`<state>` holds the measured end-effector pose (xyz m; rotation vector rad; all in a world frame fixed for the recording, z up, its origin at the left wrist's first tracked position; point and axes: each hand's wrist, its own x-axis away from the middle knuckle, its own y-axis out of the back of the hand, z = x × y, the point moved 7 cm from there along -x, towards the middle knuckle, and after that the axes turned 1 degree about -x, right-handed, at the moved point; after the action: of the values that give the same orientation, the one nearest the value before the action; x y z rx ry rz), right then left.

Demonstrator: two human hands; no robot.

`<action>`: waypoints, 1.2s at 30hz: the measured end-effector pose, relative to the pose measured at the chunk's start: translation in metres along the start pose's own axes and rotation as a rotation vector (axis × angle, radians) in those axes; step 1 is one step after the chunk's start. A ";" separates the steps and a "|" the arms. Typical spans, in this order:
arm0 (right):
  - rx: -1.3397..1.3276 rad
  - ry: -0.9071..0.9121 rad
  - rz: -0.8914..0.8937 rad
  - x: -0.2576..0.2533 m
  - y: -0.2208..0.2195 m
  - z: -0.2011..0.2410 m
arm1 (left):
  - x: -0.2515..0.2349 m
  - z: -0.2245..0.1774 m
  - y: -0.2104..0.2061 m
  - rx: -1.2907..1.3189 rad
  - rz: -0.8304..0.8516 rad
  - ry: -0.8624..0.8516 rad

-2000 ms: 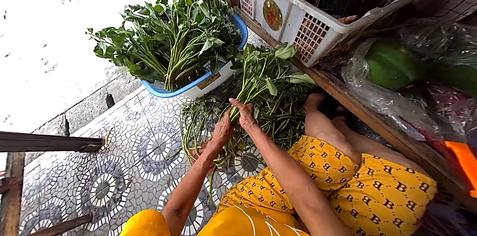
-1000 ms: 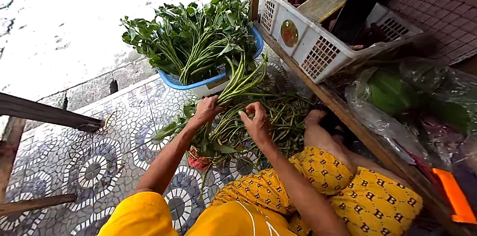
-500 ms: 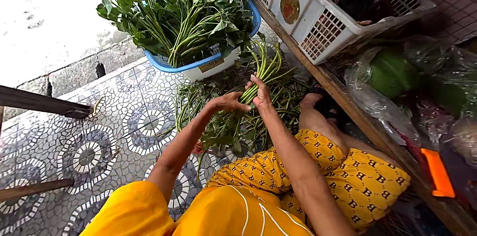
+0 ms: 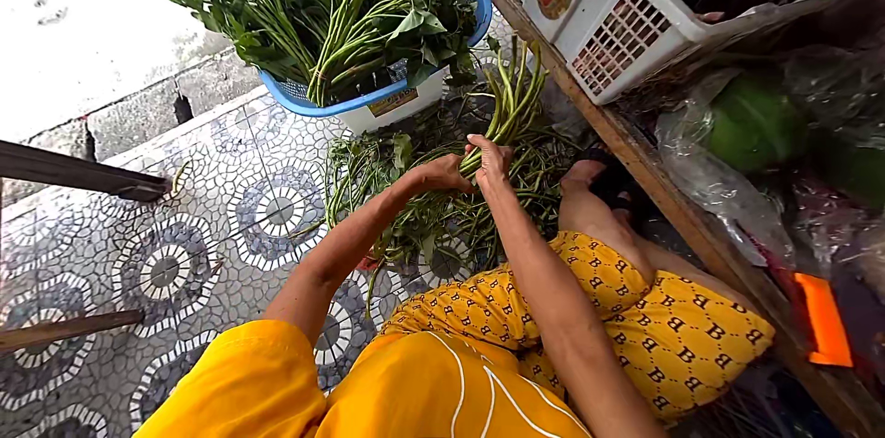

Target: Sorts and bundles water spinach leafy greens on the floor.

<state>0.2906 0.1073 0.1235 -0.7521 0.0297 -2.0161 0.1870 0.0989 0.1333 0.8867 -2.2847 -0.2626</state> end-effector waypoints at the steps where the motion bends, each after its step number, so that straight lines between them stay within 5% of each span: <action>1: -0.027 -0.035 0.023 -0.003 0.000 0.001 | -0.001 0.003 -0.004 0.156 0.063 0.000; 4: -0.108 -0.083 0.193 -0.009 -0.007 0.003 | -0.005 0.013 -0.010 0.513 0.247 -0.013; 8: 0.000 0.236 0.238 0.037 -0.007 0.047 | -0.001 0.023 -0.018 0.535 0.451 -0.025; 9: 0.163 -0.048 0.128 0.080 -0.008 0.082 | 0.001 0.028 -0.019 0.508 0.460 -0.008; 12: 0.195 -0.234 0.031 0.111 -0.003 0.106 | -0.002 0.035 -0.022 0.496 0.389 0.025; 15: -0.038 0.050 0.084 0.019 0.011 0.028 | 0.001 0.028 -0.022 0.397 0.355 0.023; 18: -0.070 -0.036 0.072 -0.025 0.013 -0.010 | -0.007 0.011 -0.013 0.389 0.280 -0.073; 30: -0.005 -0.025 0.159 -0.017 0.006 0.016 | 0.005 0.011 -0.020 0.494 0.219 -0.098; 36: 0.021 0.081 0.148 -0.025 0.018 0.038 | 0.009 0.016 0.015 0.463 -0.120 -0.276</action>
<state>0.3331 0.1277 0.1366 -0.6361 0.1083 -1.9014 0.1634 0.1033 0.1316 1.2899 -2.6035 0.1088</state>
